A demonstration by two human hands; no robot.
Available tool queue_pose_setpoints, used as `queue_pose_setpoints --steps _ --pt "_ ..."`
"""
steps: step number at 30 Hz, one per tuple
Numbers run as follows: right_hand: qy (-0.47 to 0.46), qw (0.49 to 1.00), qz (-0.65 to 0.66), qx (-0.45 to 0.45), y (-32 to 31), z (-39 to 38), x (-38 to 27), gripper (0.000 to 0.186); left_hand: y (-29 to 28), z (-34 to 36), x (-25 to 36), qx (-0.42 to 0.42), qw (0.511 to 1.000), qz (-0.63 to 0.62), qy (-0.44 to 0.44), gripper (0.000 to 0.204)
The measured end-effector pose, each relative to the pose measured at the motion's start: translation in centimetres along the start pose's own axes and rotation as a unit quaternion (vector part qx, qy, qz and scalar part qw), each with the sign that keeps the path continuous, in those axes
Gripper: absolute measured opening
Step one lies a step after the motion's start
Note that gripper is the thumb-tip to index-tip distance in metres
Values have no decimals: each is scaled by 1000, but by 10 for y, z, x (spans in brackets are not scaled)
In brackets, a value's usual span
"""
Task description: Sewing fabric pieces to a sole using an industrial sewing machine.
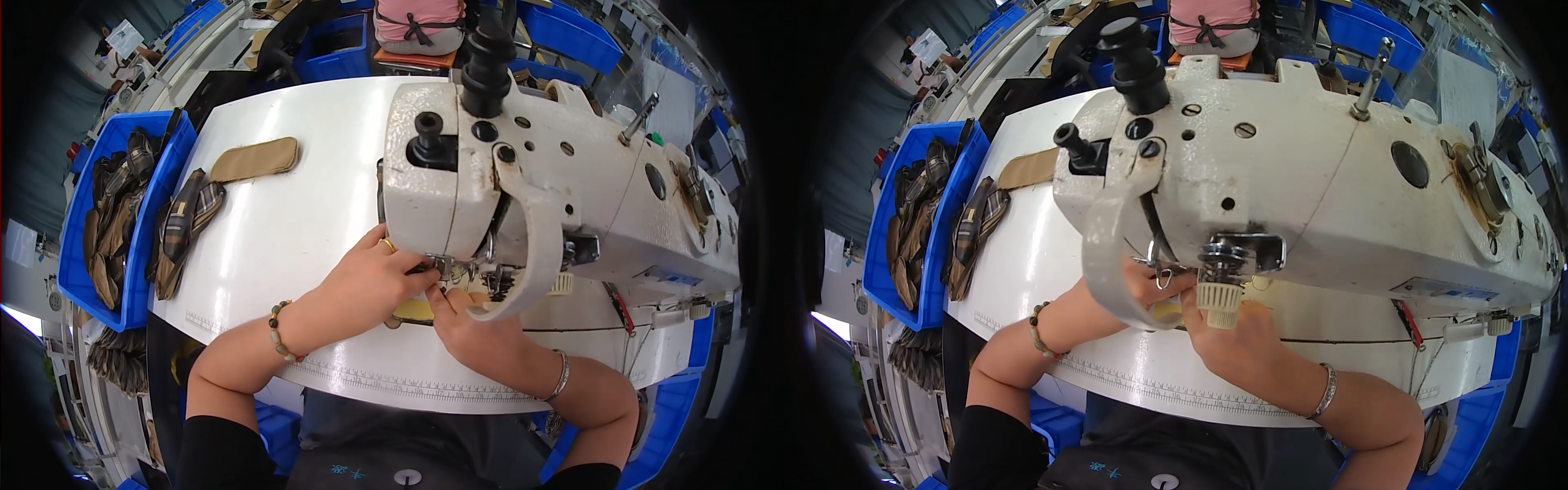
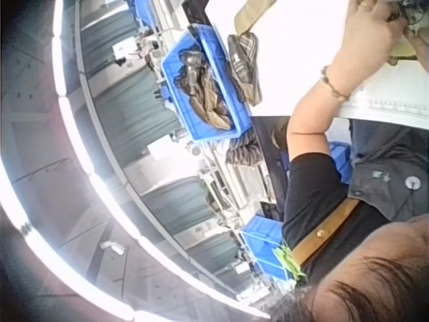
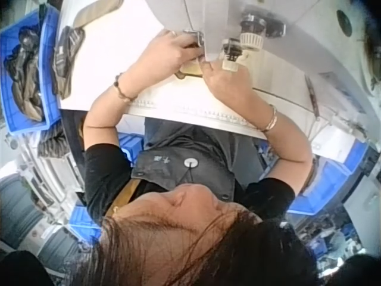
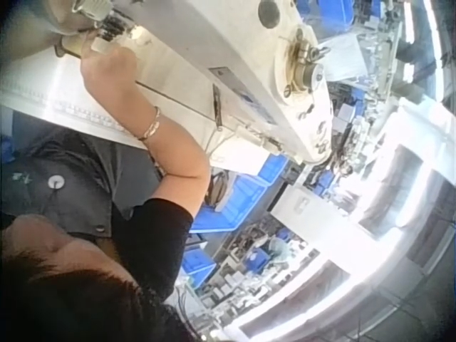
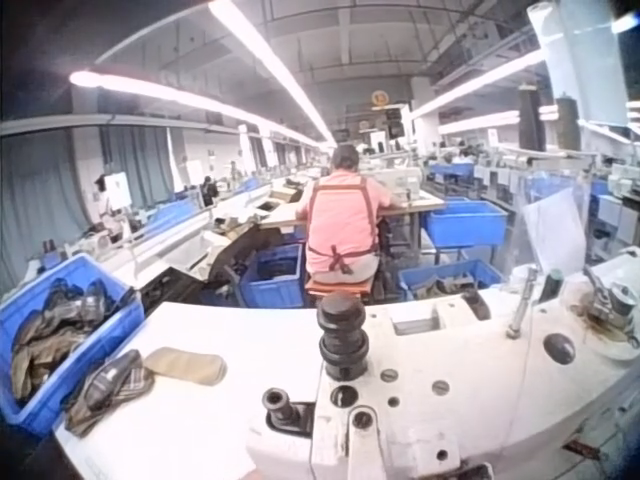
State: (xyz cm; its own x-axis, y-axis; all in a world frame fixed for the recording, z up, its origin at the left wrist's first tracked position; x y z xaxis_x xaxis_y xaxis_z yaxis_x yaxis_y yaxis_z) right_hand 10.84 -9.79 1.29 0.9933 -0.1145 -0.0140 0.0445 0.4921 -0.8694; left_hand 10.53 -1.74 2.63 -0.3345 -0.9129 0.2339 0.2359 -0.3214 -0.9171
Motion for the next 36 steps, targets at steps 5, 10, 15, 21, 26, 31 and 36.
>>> queue_pose_setpoints --steps 5,10,15,21,26,31,36 --pt "12 1000 -14 -17 3 -1 0 33 0 0 5 -26 1000 15 3 33" --pt "21 1000 -11 -2 2 2 2 27 -4 3 8 -22 999 23 -7 39" --pt "125 990 66 5 12 -1 20 13 -1 4 7 6 999 50 -19 33" --pt "219 964 142 45 11 -9 41 10 5 6 4 19 997 60 -36 28" --pt "121 988 93 26 1 1 32 9 10 4 -8 -41 996 8 -84 27" --pt "123 983 130 33 4 -8 38 7 -17 -2 -12 -17 994 -56 -87 32" --pt "109 990 81 31 2 -6 40 20 -10 -2 0 -24 999 41 -8 35"
Point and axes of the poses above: each hand's wrist, its own z-axis towards the middle knuckle, its own y-axis out of the palm, x = y × z, the point moved 10 cm from there along z, towards the middle knuckle, and after that the axes turned 4 degrees about x, right-handed, at the moved point
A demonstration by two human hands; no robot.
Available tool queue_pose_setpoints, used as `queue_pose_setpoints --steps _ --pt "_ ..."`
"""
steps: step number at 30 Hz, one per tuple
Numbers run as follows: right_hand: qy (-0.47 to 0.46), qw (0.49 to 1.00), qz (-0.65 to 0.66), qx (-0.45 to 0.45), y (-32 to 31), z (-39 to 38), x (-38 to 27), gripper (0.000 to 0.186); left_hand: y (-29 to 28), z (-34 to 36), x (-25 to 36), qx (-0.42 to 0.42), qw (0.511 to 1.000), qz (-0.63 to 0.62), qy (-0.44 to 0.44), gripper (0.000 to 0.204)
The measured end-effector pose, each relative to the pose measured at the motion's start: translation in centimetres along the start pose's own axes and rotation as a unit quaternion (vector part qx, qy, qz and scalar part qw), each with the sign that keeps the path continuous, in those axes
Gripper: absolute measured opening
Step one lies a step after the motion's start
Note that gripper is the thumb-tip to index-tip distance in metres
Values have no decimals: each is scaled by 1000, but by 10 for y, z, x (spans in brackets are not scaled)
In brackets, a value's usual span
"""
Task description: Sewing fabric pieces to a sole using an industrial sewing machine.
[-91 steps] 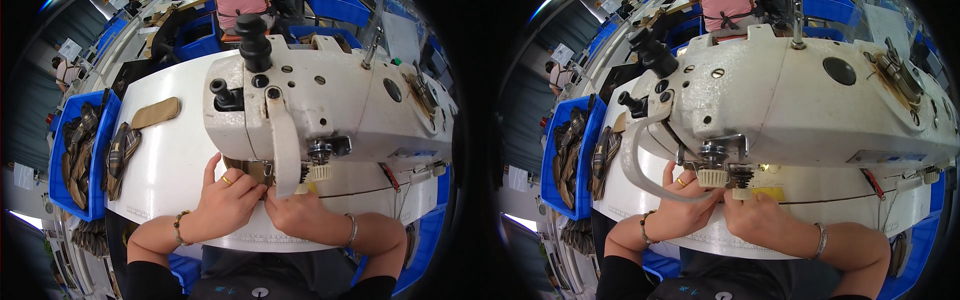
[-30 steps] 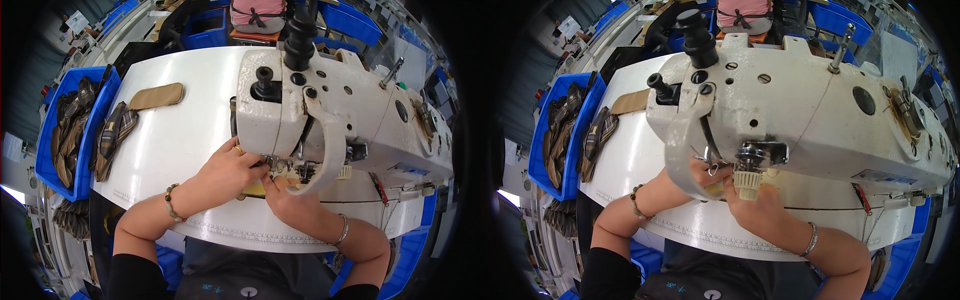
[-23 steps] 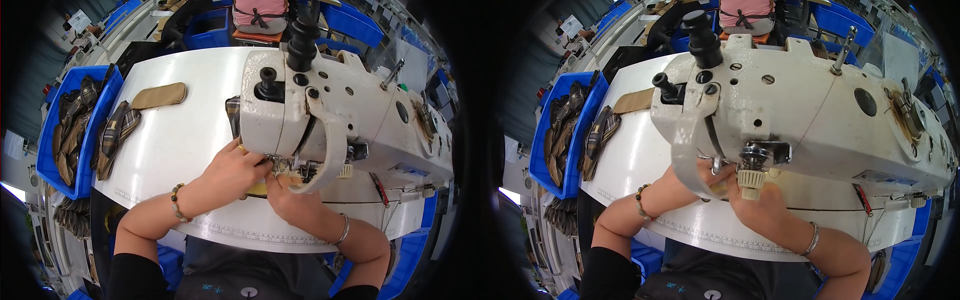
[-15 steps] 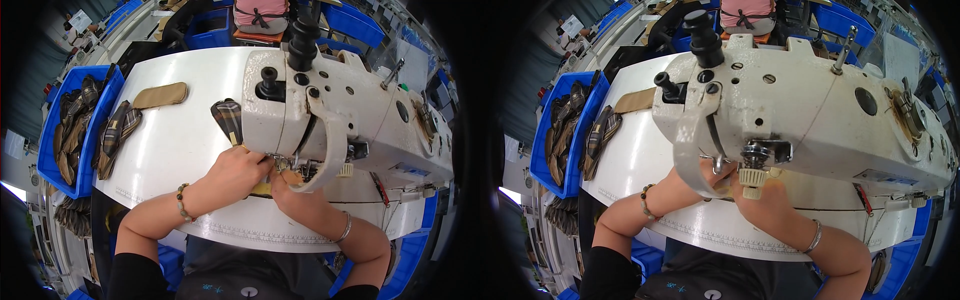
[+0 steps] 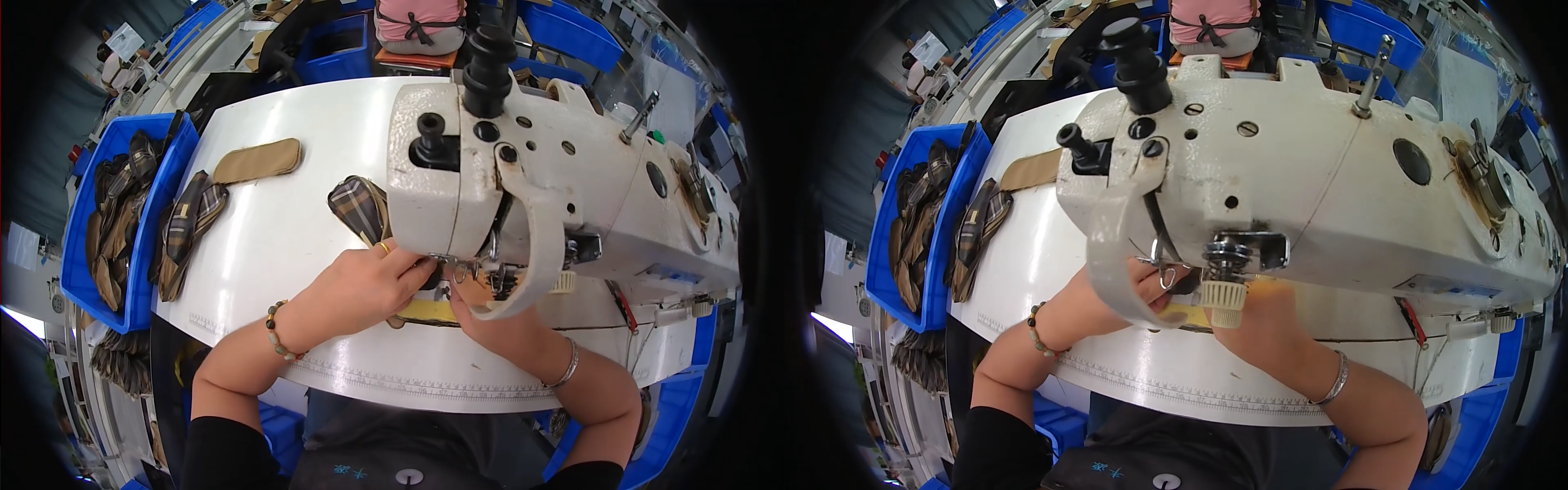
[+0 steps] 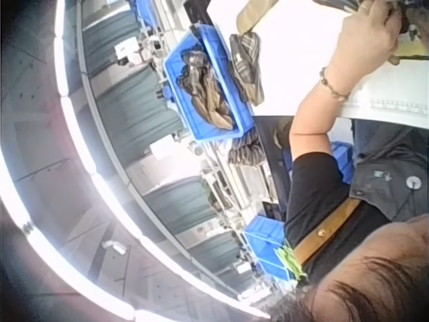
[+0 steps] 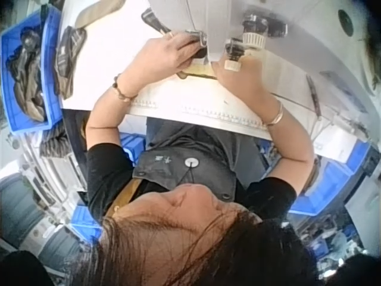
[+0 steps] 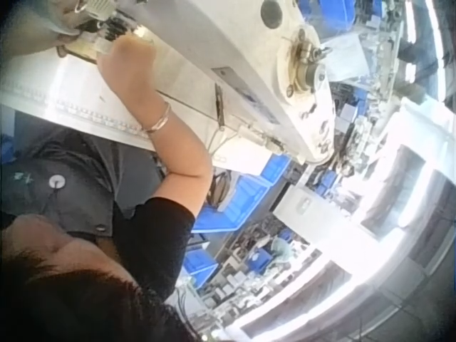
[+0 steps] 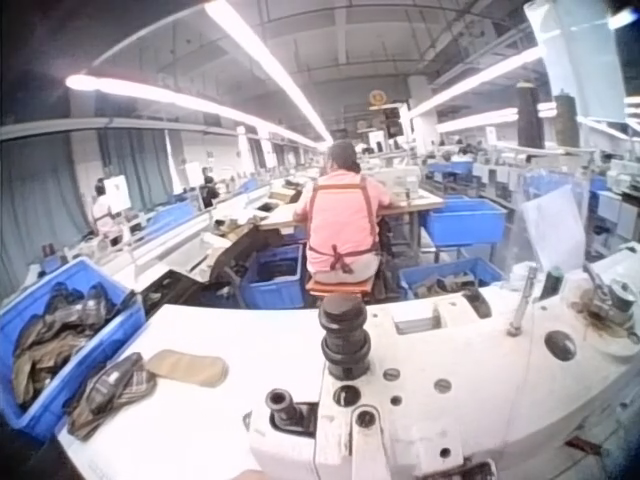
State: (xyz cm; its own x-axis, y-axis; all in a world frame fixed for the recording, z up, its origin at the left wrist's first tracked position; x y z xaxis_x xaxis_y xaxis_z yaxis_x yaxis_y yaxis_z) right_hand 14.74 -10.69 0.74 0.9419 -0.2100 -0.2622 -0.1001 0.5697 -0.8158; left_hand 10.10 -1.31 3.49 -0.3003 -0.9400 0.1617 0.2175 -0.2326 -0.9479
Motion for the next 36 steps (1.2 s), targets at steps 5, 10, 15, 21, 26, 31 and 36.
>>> queue_pose_setpoints --steps 5,10,15,21,26,31,36 --pt "5 997 38 61 -11 4 4 25 -5 0 9 49 995 51 63 27" --pt "11 998 59 28 1 8 9 28 -11 4 6 146 987 25 59 20" --pt "23 996 77 44 -8 14 8 20 -21 1 6 184 980 66 27 20" --pt "40 994 100 -5 8 7 14 27 -15 -4 16 171 979 39 108 21" --pt "6 997 75 14 0 13 7 27 -9 -1 14 142 984 17 105 23" --pt "27 992 98 74 -9 14 8 12 -16 4 12 148 985 4 89 26" --pt "-101 989 -100 -31 -12 15 -24 17 -11 -1 5 130 989 20 68 28"
Point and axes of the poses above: each hand's wrist, its own z-axis towards the middle knuckle, its own y-axis out of the palm, x = y × z, the point moved 10 cm from there along z, towards the middle knuckle, and after that the axes turned 4 degrees about x, right-handed, at the moved point
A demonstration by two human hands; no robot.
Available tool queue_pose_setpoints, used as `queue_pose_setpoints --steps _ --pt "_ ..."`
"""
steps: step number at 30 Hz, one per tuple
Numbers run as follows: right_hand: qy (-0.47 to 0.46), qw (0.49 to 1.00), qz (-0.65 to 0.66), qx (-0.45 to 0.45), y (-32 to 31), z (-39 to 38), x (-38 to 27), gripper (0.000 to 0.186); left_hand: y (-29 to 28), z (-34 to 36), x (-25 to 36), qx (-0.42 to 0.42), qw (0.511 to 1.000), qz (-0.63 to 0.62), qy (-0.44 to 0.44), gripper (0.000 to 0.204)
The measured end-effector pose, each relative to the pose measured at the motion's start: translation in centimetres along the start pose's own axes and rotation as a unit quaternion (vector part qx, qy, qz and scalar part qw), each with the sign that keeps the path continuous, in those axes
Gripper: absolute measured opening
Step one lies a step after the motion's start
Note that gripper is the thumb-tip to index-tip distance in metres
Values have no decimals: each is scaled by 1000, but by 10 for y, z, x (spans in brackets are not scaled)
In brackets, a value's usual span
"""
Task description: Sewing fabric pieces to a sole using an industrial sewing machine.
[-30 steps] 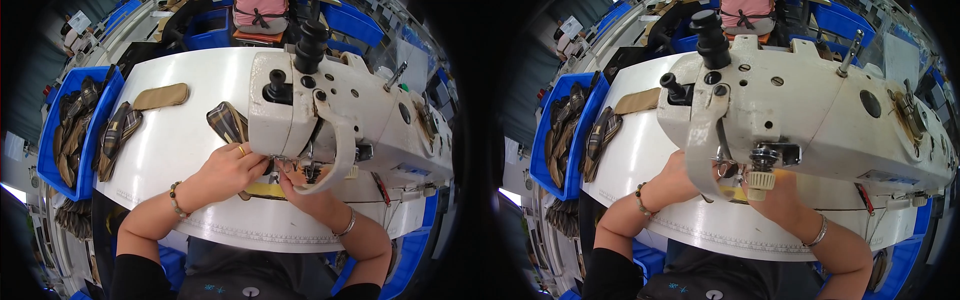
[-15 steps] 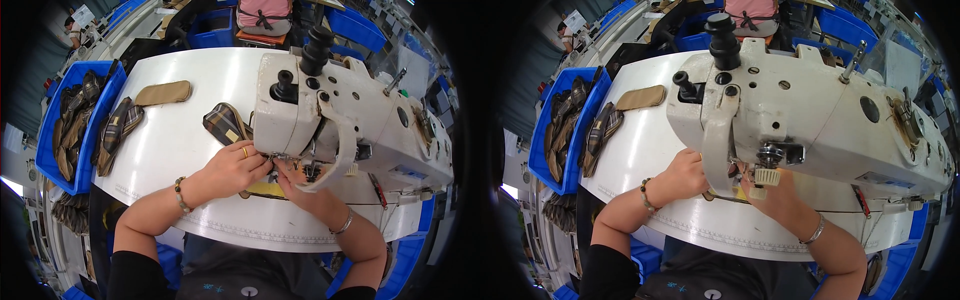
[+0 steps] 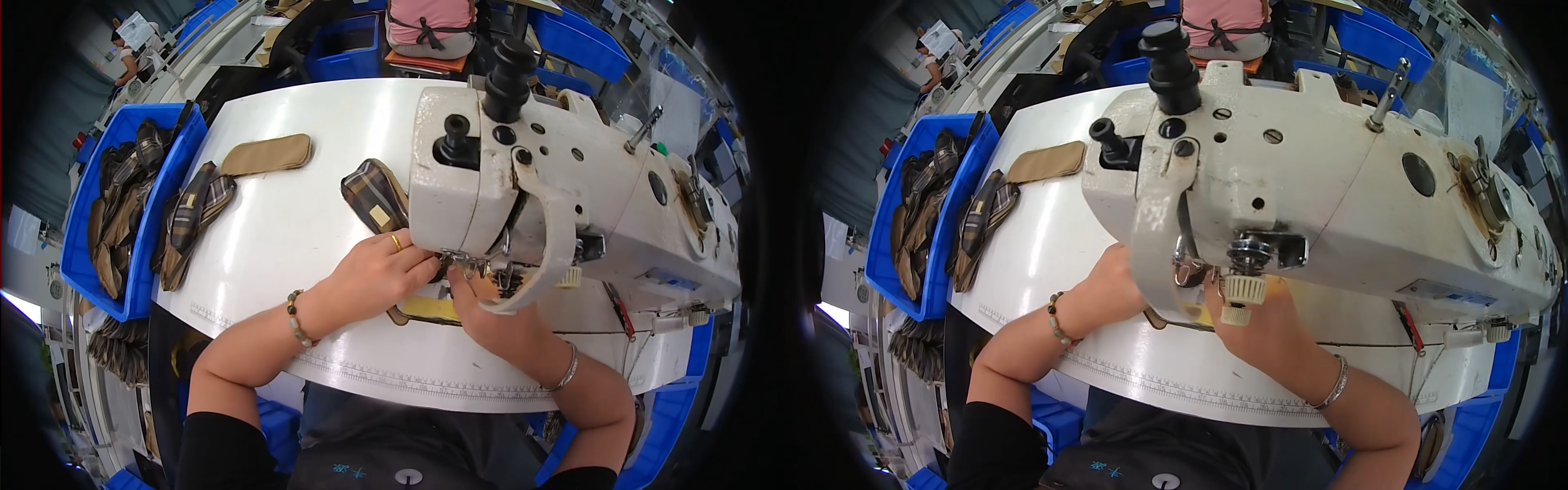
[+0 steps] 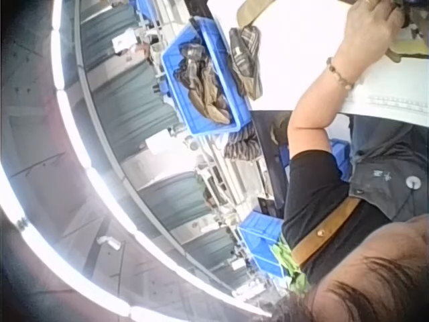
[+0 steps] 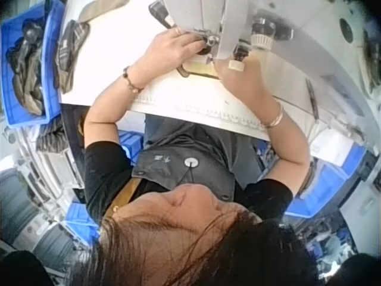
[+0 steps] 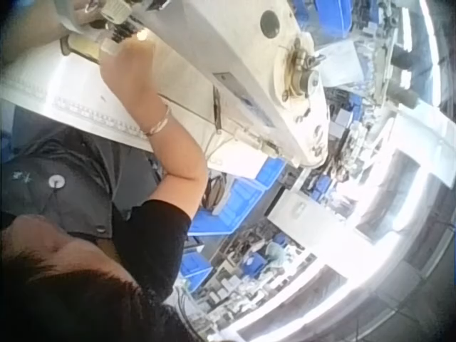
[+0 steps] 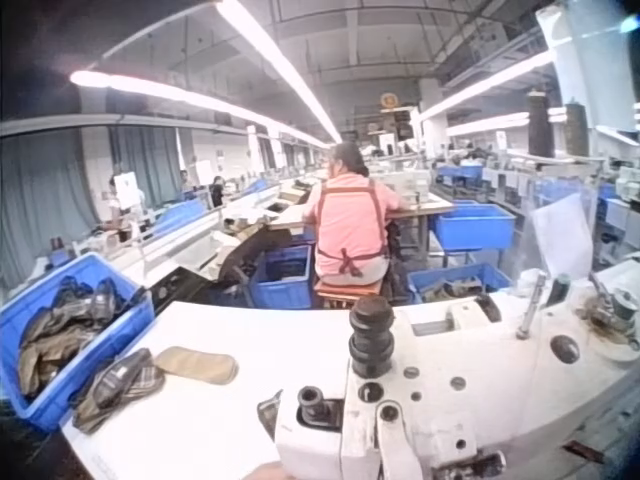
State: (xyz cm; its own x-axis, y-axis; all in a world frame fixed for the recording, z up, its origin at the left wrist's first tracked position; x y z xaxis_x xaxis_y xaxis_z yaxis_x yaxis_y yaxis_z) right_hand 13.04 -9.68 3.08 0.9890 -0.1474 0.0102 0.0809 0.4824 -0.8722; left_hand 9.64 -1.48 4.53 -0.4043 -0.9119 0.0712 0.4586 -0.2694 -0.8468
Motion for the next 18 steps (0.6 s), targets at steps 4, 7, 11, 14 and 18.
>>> queue_pose_setpoints --steps 4,7,11,14,18 --pt "-18 999 -29 10 -3 -3 -11 21 1 1 4 13 1000 11 13 27" --pt "22 999 26 26 -3 -4 -5 22 1 3 3 13 1000 2 9 27" --pt "11 1000 20 16 0 -5 -5 21 9 1 2 -20 1000 11 6 26" --pt "22 998 50 26 1 -8 -4 22 2 5 12 -13 999 41 31 25" --pt "39 996 83 22 10 -13 -1 22 16 1 14 -51 997 51 4 26"
Point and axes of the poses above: each hand's wrist, its own z-axis towards the middle knuckle, its own y-axis out of the palm, x = y × z, the point moved 10 cm from there along z, towards the middle knuckle, and after that the axes turned 4 degrees about x, right-handed, at the moved point
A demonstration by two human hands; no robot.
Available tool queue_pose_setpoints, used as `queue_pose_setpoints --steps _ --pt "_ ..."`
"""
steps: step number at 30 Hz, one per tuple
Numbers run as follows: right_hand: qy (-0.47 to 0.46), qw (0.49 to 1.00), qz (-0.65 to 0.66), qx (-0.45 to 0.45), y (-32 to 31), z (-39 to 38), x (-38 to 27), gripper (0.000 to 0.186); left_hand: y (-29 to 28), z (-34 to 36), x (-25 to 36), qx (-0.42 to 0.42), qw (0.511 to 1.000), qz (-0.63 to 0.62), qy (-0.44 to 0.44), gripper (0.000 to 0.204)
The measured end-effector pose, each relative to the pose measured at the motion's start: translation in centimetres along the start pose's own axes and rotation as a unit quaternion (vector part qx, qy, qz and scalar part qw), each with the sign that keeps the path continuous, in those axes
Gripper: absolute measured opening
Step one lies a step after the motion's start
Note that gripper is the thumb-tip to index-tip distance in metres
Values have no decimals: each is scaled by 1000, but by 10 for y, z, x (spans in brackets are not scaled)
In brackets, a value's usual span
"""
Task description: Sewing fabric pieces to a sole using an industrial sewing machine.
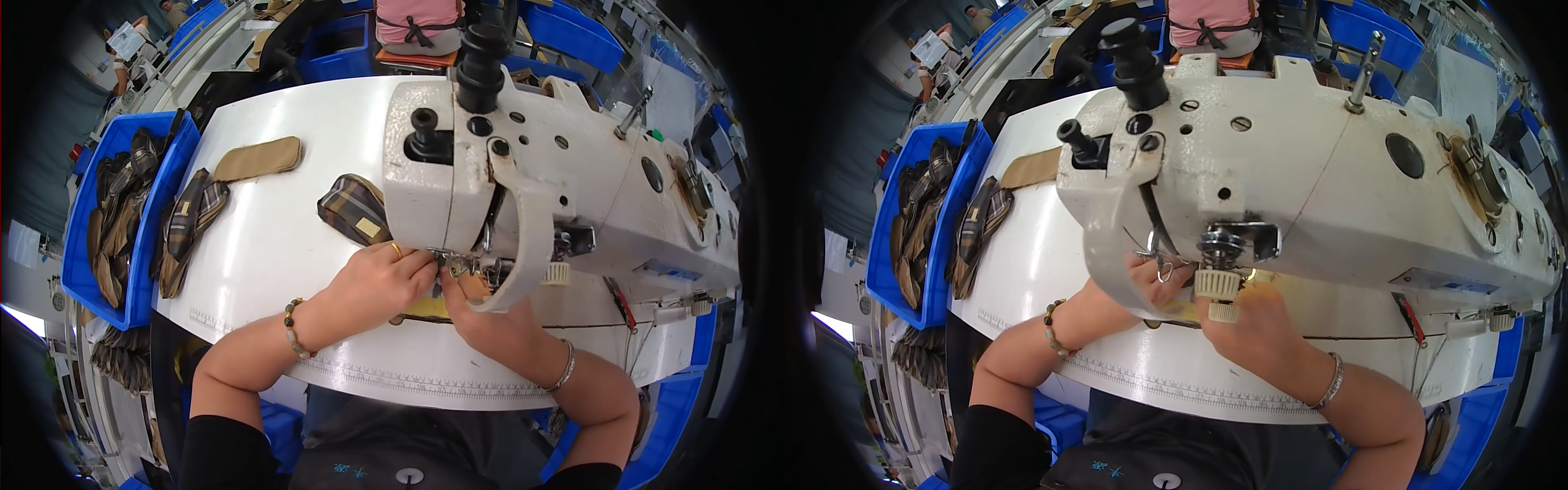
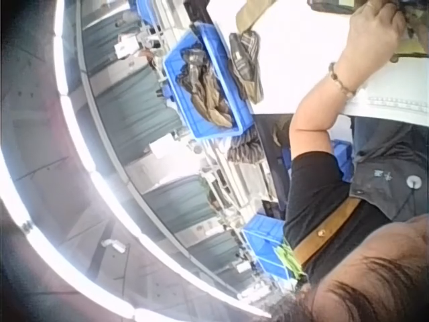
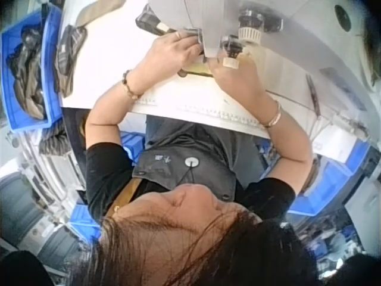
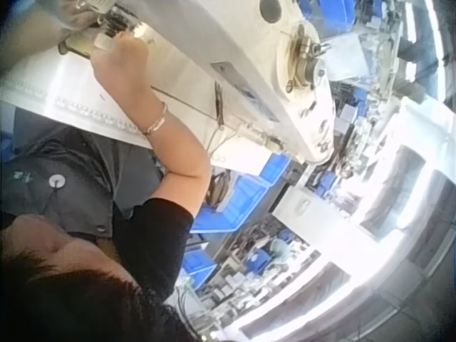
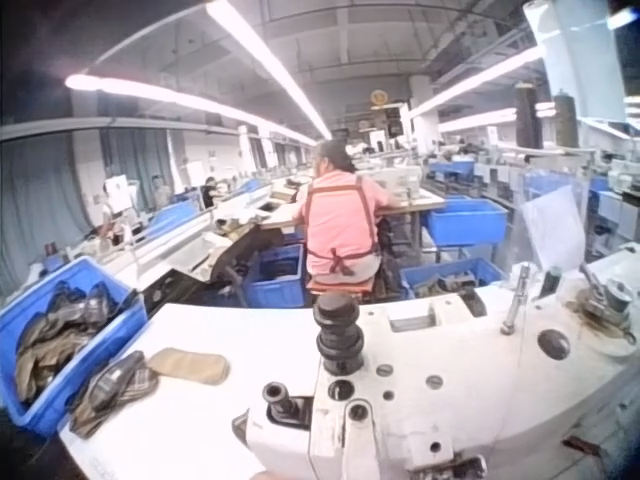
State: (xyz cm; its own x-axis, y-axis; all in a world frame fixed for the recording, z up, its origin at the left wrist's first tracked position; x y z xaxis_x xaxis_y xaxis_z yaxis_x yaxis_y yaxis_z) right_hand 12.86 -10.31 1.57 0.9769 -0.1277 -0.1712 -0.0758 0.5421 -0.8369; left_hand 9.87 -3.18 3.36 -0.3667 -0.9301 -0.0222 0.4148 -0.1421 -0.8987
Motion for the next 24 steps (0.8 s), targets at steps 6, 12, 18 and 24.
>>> queue_pose_setpoints --steps 6,12,18,24 --pt "74 997 12 -17 10 -7 14 6 2 2 2 -37 999 16 -21 30" --pt "157 983 90 -15 6 -7 26 5 1 2 0 -43 998 40 -21 35" --pt "62 997 35 -7 15 -17 17 4 3 -5 -16 -98 994 -32 -39 38" --pt "155 978 139 35 14 -16 34 20 16 -7 -29 -110 989 -67 -75 37"
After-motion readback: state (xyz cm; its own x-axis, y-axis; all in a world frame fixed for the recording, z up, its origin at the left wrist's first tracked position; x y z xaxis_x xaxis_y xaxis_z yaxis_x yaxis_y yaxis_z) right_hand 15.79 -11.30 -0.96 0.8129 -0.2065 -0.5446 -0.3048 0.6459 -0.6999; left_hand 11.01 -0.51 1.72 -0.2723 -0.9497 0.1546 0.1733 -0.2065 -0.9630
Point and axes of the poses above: each hand's wrist, its own z-axis towards the middle knuckle, its own y-axis out of the palm, x = y × z, the point moved 10 cm from there along z, towards the middle knuckle, and after that the axes turned 4 degrees about x, right-handed, at the moved point
